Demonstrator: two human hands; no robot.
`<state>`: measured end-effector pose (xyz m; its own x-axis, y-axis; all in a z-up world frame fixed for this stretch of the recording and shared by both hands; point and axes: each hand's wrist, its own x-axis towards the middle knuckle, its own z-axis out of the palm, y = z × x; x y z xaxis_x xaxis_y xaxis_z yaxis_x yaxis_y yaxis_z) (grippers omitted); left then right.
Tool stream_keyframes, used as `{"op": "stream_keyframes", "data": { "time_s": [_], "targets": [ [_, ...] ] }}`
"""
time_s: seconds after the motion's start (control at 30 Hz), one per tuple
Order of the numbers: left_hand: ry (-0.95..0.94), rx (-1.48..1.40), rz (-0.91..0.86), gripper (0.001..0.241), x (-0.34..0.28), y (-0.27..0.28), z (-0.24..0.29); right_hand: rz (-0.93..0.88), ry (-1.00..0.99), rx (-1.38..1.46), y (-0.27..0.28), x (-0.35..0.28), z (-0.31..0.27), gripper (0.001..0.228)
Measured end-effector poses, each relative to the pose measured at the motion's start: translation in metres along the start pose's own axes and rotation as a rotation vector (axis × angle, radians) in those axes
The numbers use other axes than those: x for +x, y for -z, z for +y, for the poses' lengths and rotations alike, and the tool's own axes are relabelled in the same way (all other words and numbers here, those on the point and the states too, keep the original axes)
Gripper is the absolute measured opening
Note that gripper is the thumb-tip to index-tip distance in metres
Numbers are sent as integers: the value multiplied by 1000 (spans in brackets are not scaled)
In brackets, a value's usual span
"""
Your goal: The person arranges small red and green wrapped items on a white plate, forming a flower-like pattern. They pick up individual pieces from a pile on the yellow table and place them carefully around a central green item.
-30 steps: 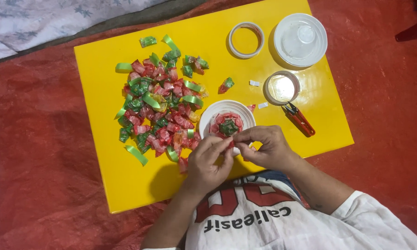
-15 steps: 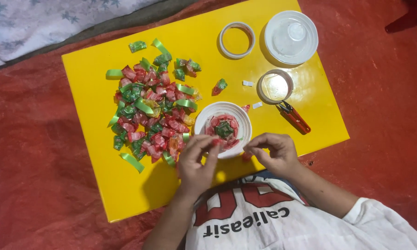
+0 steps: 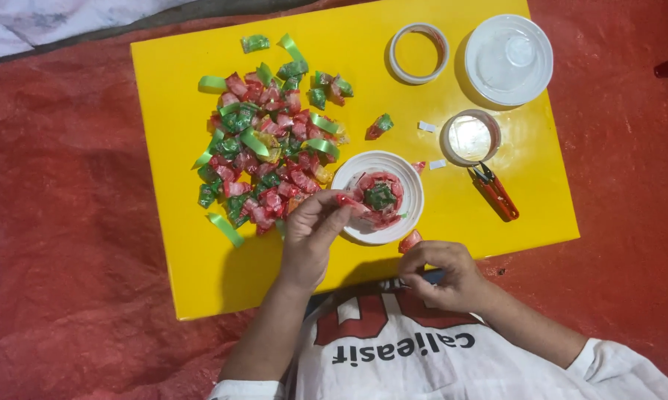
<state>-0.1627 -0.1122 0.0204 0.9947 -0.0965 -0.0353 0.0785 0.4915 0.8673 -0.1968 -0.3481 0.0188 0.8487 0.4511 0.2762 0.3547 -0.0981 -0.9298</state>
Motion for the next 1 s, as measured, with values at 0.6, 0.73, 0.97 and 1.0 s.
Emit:
{"op": "stream_keyframes", "data": {
  "time_s": [0.6, 0.73, 0.97, 1.0],
  "targets": [
    [-78, 414, -448, 11, -18, -4, -6, 5, -382, 490, -2, -12, 1, 22],
    [-35, 474, -477, 11, -28, -6, -10, -43, -459, 655, -15, -40, 35, 20],
    [34, 466, -585, 3, -29, -19, -6, -145, -414, 1113, -13, -57, 58, 32],
    [46, 473, -597, 4, -30, -20, -5, -163, -411, 1168, -12, -56, 57, 32]
  ]
}}
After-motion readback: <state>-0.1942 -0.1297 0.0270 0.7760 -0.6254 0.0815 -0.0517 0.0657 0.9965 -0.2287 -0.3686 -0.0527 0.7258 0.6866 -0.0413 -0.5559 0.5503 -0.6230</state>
